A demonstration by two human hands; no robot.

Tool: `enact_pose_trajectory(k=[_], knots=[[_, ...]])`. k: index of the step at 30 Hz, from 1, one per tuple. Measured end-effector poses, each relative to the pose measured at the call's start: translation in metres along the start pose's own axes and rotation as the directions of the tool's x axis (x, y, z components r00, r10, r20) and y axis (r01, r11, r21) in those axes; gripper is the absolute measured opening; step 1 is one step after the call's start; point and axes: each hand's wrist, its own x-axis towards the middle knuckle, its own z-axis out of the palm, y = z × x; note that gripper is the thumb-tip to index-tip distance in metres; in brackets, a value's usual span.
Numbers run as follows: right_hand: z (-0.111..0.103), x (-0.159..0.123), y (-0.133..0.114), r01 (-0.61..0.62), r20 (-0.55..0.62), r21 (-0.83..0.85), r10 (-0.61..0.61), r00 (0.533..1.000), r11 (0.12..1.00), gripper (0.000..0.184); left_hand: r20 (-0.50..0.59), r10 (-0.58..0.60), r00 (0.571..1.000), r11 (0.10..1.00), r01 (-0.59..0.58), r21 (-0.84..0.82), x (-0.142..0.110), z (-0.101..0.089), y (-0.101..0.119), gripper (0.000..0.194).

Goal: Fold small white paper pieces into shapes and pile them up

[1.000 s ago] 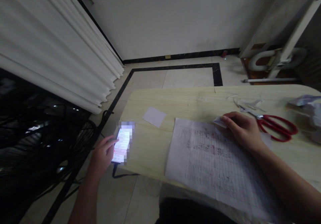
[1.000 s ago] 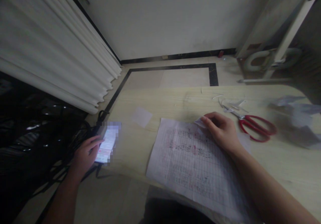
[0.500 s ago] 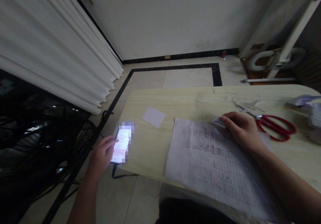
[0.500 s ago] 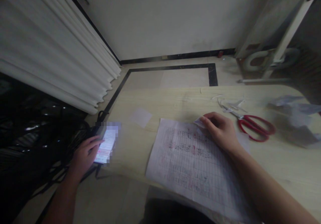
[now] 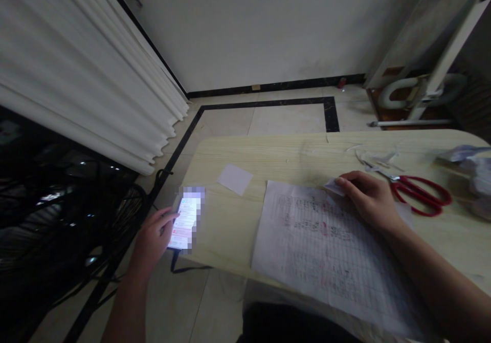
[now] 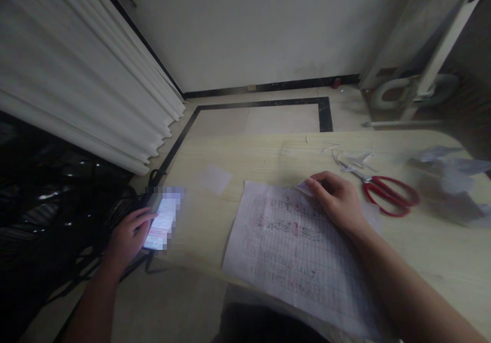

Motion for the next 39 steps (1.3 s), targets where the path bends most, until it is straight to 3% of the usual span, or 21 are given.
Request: enact_pose_trajectory(k=[15, 19, 23, 27, 30, 34, 39], knots=[[0.0, 0.0, 0.003, 0.006, 0.002, -0.008, -0.006, 1.0, 1.0, 0.023, -0.004, 0.057, 0.998, 0.998, -0.057, 0.031, 0.002, -0.004, 0.013, 0.031], [0.001, 0.0, 0.005, 0.004, -0.006, -0.013, -0.004, 1.0, 1.0, 0.023, -0.041, 0.094, 0.995, 0.995, -0.096, -0.036, 0.01, -0.012, 0.034, 0.028], [0.001, -0.001, 0.003, 0.007, -0.018, -0.011, -0.008, 1.0, 1.0, 0.023, -0.149, 0.134, 0.98, 0.967, -0.162, -0.196, 0.028, -0.015, 0.091, 0.025], [0.001, -0.001, 0.0, 0.017, -0.033, -0.004, -0.017, 0.999, 1.0, 0.022, -0.118, 0.238, 0.964, 0.877, -0.266, -0.399, 0.05, -0.004, 0.17, 0.028], [0.002, -0.002, 0.001, 0.028, -0.06, -0.01, -0.028, 0.998, 1.0, 0.021, -0.053, 0.303, 0.952, 0.771, -0.278, -0.573, 0.065, 0.011, 0.228, 0.028], [0.004, -0.003, 0.004, 0.049, -0.088, 0.01, -0.048, 0.995, 0.999, 0.022, 0.065, 0.34, 0.938, 0.648, -0.184, -0.739, 0.083, 0.032, 0.29, 0.037], [0.004, -0.003, 0.006, 0.072, -0.143, 0.106, -0.056, 0.988, 0.992, 0.024, 0.156, 0.39, 0.907, 0.546, -0.092, -0.833, 0.102, 0.048, 0.336, 0.046]])
